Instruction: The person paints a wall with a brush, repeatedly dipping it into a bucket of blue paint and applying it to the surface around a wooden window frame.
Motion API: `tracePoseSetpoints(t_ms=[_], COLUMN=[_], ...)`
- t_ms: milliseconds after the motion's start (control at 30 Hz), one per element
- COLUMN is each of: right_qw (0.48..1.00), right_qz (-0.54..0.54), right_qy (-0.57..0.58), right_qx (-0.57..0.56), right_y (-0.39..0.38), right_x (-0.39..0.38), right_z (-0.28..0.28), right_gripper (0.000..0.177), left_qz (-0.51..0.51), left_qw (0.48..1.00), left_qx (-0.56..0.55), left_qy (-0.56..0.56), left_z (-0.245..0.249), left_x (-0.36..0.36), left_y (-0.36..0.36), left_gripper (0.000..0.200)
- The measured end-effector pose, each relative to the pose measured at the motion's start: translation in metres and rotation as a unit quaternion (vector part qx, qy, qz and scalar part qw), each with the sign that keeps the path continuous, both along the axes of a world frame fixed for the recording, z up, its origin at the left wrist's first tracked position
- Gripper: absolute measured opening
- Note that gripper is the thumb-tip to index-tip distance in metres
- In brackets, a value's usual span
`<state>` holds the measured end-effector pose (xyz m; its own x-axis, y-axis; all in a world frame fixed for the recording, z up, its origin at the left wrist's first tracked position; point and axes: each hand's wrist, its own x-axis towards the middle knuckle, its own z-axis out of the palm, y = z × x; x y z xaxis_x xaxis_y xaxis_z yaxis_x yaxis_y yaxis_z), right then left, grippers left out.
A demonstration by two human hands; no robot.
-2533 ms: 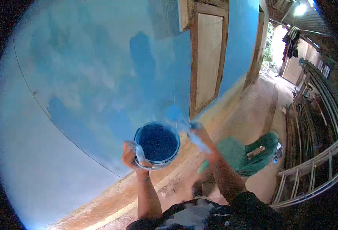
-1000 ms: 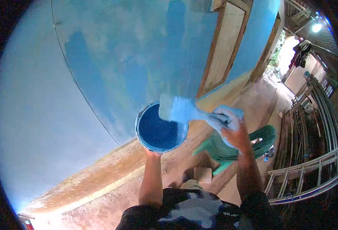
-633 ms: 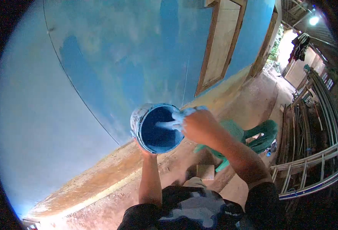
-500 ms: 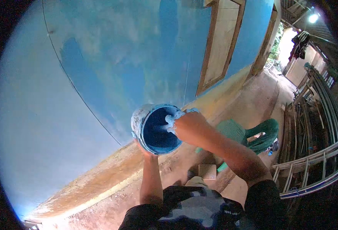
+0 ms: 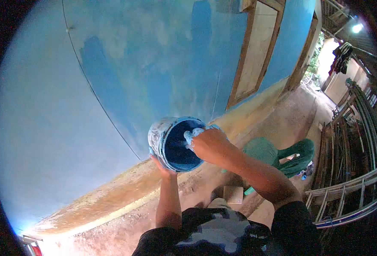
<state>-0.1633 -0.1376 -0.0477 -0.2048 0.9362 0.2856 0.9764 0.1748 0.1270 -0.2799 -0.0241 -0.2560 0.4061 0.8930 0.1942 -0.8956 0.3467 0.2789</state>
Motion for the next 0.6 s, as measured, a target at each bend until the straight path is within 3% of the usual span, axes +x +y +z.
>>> tracePoseSetpoints(t_ms=[133, 300, 400, 600], right_qw=[0.999, 0.993, 0.985, 0.971], right_qz=[-0.025, -0.072, -0.080, -0.113], right_qy=[0.029, 0.087, 0.142, 0.196], right_qx=[-0.016, -0.020, 0.062, 0.073], right_y=[-0.002, -0.025, -0.033, -0.038], right_x=[-0.001, 0.004, 0.024, 0.033], right_z=[0.000, 0.025, 0.016, 0.017], right_gripper=[0.020, 0.024, 0.027, 0.031], left_qz=[-0.017, -0.016, -0.019, -0.003], left_qw=[0.998, 0.999, 0.999, 1.000], left_qx=[-0.056, -0.046, -0.038, -0.007], left_qy=[-0.012, -0.006, 0.013, 0.028], left_z=[-0.008, 0.011, 0.030, 0.025], left_x=[-0.005, -0.007, -0.009, -0.010], left_y=[0.003, 0.003, -0.007, -0.003], left_gripper=[0.068, 0.068, 0.069, 0.069])
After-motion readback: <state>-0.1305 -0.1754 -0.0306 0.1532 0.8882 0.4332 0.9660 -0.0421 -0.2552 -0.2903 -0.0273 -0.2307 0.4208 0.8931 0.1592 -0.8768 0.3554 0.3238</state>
